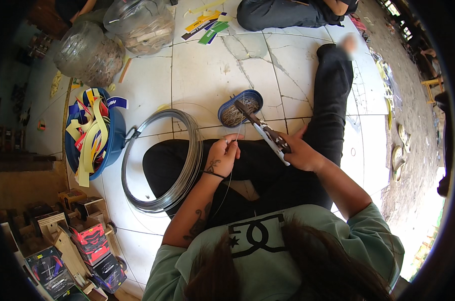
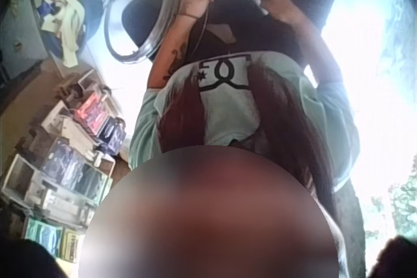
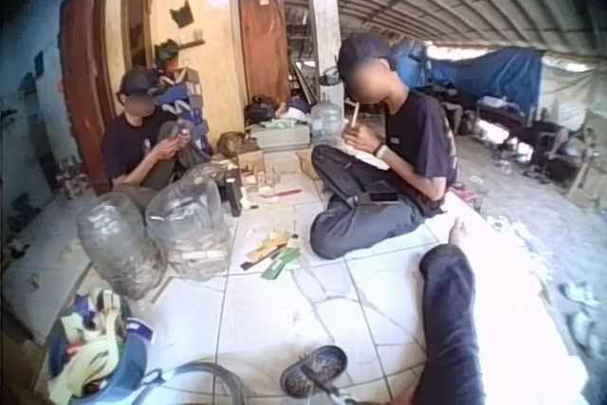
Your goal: The person sits on the floor and repeatedly cuts short lengths of metal wire from a coil using pliers. The person holds the wire with one hand and uses the pliers with the other to snip the wire, then places the cut pieces into a small blue container.
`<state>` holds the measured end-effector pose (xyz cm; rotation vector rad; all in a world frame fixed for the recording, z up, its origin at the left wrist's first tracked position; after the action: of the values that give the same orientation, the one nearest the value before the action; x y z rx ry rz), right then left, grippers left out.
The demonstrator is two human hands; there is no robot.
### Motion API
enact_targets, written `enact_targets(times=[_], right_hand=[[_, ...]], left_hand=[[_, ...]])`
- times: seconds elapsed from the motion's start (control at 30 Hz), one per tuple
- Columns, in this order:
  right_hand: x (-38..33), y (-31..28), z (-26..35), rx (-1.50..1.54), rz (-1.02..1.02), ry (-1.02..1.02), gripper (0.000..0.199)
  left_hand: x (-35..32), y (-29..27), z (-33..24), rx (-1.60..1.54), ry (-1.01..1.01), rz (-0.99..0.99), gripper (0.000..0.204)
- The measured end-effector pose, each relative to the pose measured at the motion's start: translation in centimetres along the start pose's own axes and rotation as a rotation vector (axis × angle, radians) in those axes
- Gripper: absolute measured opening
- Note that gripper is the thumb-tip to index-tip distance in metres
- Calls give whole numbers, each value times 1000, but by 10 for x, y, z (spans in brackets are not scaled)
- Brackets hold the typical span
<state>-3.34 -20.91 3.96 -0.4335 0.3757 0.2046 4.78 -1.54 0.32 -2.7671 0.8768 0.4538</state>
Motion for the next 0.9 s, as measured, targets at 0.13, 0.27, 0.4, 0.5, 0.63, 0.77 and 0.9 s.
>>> enact_targets(times=[0.13,0.27,0.4,0.5,0.63,0.77,0.9], right_hand=[[-1,2,6,-79,-34,-66,68],[-1,4,2,-102,-31,-44,67],[6,8,-12,225,46,90,62],[10,14,-22,511,278,256,57],[8,25,-28,659,281,309,49],[12,31,-37,483,223,378,32],[23,31,-45,158,88,313,23]], left_hand=[[0,0,0,56,16,-22,25],[-1,0,-3,78,92,-56,25],[-2,0,-4,89,140,-80,24],[-4,0,-4,78,182,-98,23],[-3,1,0,33,196,-103,24],[0,2,9,102,117,-81,26],[-6,1,11,277,62,-20,25]])
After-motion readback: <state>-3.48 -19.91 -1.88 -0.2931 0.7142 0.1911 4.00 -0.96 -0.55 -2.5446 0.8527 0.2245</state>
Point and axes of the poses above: each hand's wrist, its own x-axis towards the middle knuckle, its own y-axis out of the palm, z = x × y, the point moved 4 cm from there along x, towards the middle knuckle, and after that the axes turned 3 degrees about -z, right-handed, at the moved point
